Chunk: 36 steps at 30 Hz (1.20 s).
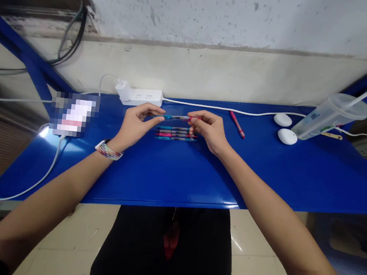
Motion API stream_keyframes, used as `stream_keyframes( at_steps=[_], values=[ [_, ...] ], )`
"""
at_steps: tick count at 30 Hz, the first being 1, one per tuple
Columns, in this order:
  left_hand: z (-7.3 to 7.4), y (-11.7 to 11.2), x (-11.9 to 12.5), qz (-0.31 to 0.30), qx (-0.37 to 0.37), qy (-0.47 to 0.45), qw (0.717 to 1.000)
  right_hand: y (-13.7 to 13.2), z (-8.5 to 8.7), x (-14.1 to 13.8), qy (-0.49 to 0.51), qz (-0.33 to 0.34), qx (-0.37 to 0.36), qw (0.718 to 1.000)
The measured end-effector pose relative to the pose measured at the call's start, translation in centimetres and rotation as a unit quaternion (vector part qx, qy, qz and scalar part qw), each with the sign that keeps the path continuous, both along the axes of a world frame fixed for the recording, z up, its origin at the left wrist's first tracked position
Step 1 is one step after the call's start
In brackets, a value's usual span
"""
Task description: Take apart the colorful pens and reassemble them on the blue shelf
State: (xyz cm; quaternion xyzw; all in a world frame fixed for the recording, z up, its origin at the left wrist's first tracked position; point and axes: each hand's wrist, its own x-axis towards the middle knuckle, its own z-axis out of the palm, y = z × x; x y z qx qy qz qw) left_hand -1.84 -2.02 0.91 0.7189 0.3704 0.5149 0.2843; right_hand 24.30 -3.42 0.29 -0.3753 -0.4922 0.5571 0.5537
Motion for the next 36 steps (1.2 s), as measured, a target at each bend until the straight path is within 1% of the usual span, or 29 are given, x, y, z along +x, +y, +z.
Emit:
stream_keyframes(
  at_steps=[2, 5, 8, 10, 12, 15, 18, 21, 24, 26, 28, 30, 33, 36],
  values=[
    [0.0, 0.0, 0.1, -0.007, -0.016, -0.023, 1.0, 0.0, 0.3, 0.2, 0.04, 0.038, -0.036, 0.998],
    [-0.1, 0.2, 0.1, -0.012, -0.036, -0.06, 0.997, 0.0, 0.8, 0.6, 0.121, 0.119, -0.114, 0.979],
    [-0.2, 0.4, 0.1, -0.004, -0.046, -0.09, 0.995, -0.1, 1.3, 0.9, 0.163, 0.155, -0.151, 0.963],
    [-0.3, 0.5, 0.2, 0.001, -0.05, -0.105, 0.993, -0.2, 1.3, 0.8, 0.173, 0.153, -0.152, 0.961],
    [-0.4, 0.4, 0.3, 0.003, -0.05, -0.107, 0.993, -0.2, 1.2, 0.7, 0.174, 0.133, -0.143, 0.965],
    [-0.5, 0.1, 0.8, -0.005, -0.052, -0.095, 0.994, 0.0, 0.7, 0.7, 0.151, 0.092, -0.122, 0.977],
    [-0.6, -0.2, 1.2, -0.017, -0.058, -0.1, 0.993, 0.1, 0.5, 0.8, 0.122, 0.078, -0.106, 0.984],
    [-0.5, -0.2, 1.2, -0.023, -0.06, -0.126, 0.99, 0.0, 0.6, 0.9, 0.139, 0.086, -0.112, 0.98],
    [-0.6, 0.0, 1.1, -0.024, -0.069, -0.143, 0.987, 0.0, 0.4, 1.0, 0.186, 0.121, -0.11, 0.969],
    [-0.6, 0.0, 1.1, -0.016, -0.073, -0.141, 0.987, 0.2, 0.2, 1.0, 0.215, 0.145, -0.103, 0.96],
    [-0.6, -0.1, 1.1, -0.007, -0.075, -0.131, 0.989, 0.3, -0.1, 1.0, 0.231, 0.148, -0.1, 0.957],
    [-0.7, -0.2, 1.2, -0.004, -0.075, -0.123, 0.99, 0.2, -0.1, 0.9, 0.217, 0.117, -0.104, 0.964],
    [-0.9, 0.0, 1.3, 0.003, -0.068, -0.124, 0.99, 0.0, 0.1, 0.5, 0.157, 0.063, -0.102, 0.98],
    [-1.2, 0.2, 1.3, 0.016, -0.054, -0.119, 0.991, -0.2, 0.3, 0.2, 0.149, 0.06, -0.086, 0.983]
  ],
)
